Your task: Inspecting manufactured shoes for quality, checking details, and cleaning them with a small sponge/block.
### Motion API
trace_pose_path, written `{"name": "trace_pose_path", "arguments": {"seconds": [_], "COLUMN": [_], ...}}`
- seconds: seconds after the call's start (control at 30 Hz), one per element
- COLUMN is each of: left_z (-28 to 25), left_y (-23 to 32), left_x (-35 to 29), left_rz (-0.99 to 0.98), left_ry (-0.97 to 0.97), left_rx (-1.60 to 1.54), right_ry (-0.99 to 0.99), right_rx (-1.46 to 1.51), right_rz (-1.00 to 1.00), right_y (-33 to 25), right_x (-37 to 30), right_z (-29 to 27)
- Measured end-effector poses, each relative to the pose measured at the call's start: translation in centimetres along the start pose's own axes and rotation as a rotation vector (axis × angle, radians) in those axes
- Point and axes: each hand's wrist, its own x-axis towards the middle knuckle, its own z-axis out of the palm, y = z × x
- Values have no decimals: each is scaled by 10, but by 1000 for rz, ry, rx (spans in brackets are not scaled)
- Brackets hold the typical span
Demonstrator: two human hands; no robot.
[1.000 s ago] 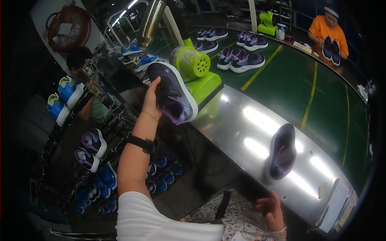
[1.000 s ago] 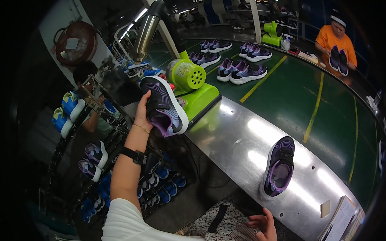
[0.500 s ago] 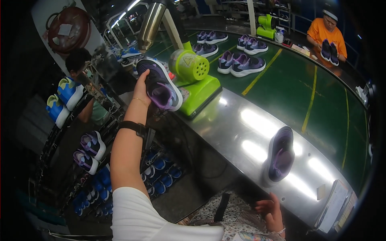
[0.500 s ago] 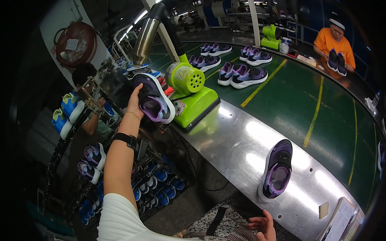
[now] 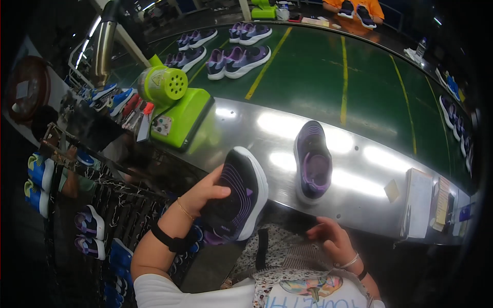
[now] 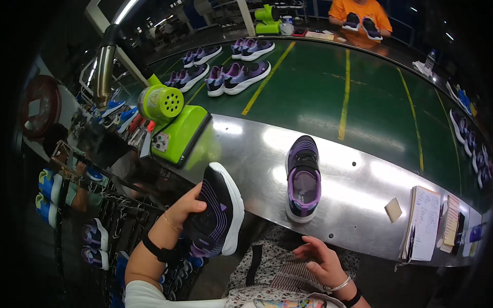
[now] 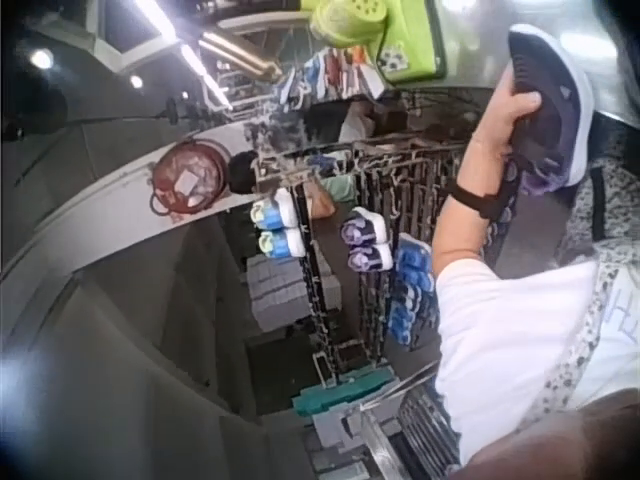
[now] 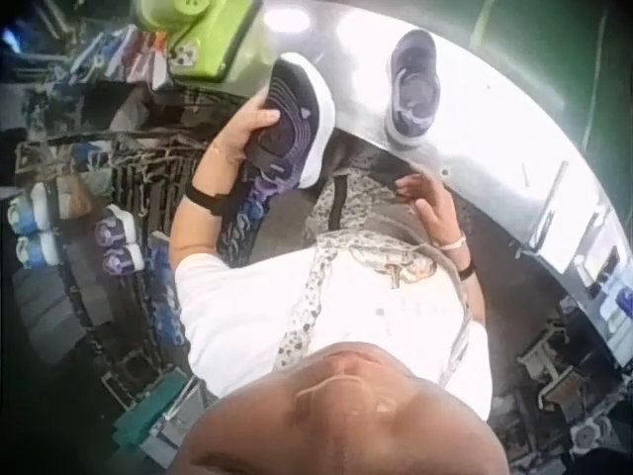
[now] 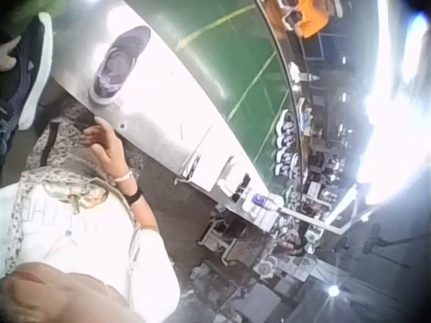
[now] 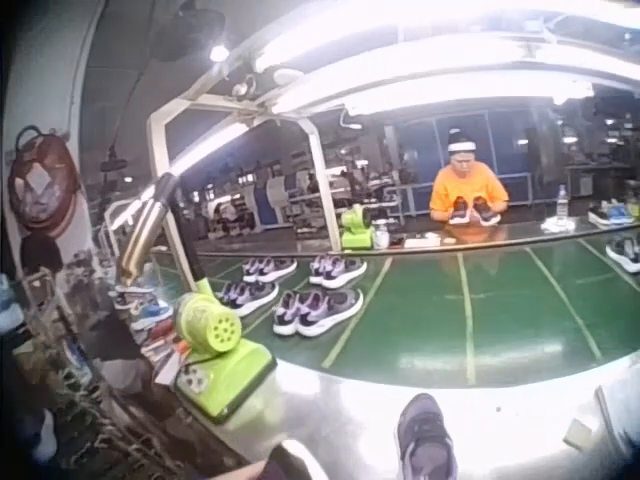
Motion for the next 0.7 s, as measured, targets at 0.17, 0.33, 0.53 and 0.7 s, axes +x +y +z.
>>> {"name": "trace_pose_path", "arguments": {"seconds": [0.17, 0.33, 0.53, 0.7], "left_z": [66, 115, 113, 99], "left_y": [-71, -98, -107, -115], "left_x": [47, 94, 89, 83], "left_rz": [-307, -584, -651, -697], "left_ry": [-434, -522, -415, -304], "left_rx": [-41, -63, -57, -161], "right_ry": [430, 931, 821, 550], "right_rx": [-442, -1697, -1373, -372], "right_rz": [-179, 12, 203, 58], "right_y": [-45, -38, -30, -45], "right_x": [11, 7, -9, 6], "right_z": [-39, -131, -172, -95]}}
